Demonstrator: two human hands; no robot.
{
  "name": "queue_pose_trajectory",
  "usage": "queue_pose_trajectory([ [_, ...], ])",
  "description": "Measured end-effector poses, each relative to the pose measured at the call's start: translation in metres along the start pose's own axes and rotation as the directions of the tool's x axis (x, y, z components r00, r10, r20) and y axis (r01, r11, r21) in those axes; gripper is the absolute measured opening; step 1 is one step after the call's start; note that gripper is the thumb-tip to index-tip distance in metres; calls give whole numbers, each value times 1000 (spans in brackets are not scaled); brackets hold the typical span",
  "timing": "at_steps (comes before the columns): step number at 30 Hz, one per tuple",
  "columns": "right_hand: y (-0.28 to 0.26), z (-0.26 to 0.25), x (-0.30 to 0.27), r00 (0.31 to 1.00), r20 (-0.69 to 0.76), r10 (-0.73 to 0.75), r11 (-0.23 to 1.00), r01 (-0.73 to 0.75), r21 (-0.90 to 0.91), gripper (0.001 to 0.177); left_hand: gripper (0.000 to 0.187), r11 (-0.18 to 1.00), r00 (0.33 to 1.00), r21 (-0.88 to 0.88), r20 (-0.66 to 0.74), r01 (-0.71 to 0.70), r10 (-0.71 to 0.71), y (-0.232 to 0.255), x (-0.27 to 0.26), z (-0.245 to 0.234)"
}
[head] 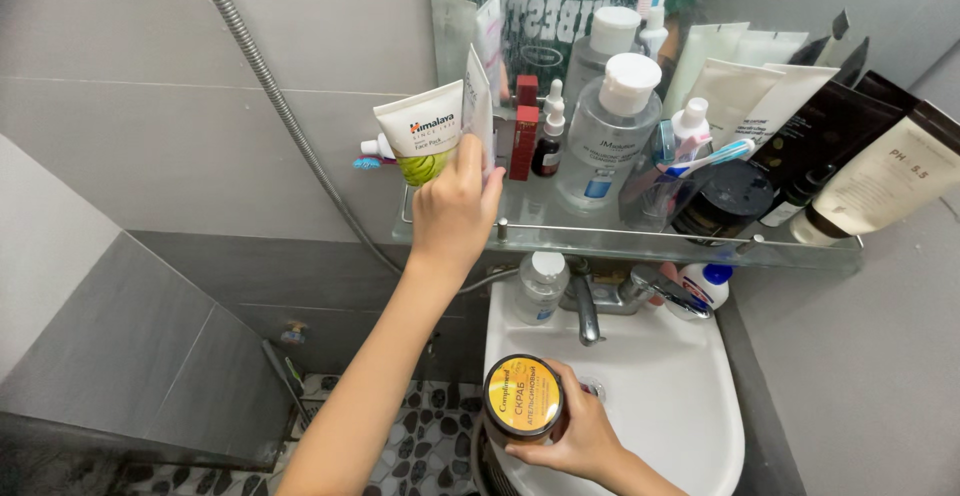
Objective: The person scrubs the bathroom floor with a long-handled brush and a blue cleaning bottle, then rinses the floor with a handheld shower head. They also wash a red scrubbing pad and a yellow-lidded jar at the sink, placing the jar on the shelf afterward.
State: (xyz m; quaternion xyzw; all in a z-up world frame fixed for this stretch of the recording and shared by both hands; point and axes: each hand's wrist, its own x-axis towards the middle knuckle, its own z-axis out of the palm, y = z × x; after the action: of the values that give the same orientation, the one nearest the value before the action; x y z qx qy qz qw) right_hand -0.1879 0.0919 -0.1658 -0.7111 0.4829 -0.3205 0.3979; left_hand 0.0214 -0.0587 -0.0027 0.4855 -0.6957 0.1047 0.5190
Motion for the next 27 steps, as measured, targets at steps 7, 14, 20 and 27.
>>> queue_pose_trajectory([
  [7,19,2,2,986,-88,-139,990,136,-41,105,18,991,1000,132,7,-20,19,-3,-5,9],
  [14,22,-1,3,984,-50,170,983,-173,-56,112,20,992,998,126,57,7,-15,-1,-8,6],
  [20,29,1,7,996,-86,-25,1000,25,-3,105,21,995,998,96,45,32,-37,3,-6,-5],
  [27,34,3,10,961,-123,-249,968,241,-72,104,24,989,986,98,-109,-113,123,22,-15,-22],
])
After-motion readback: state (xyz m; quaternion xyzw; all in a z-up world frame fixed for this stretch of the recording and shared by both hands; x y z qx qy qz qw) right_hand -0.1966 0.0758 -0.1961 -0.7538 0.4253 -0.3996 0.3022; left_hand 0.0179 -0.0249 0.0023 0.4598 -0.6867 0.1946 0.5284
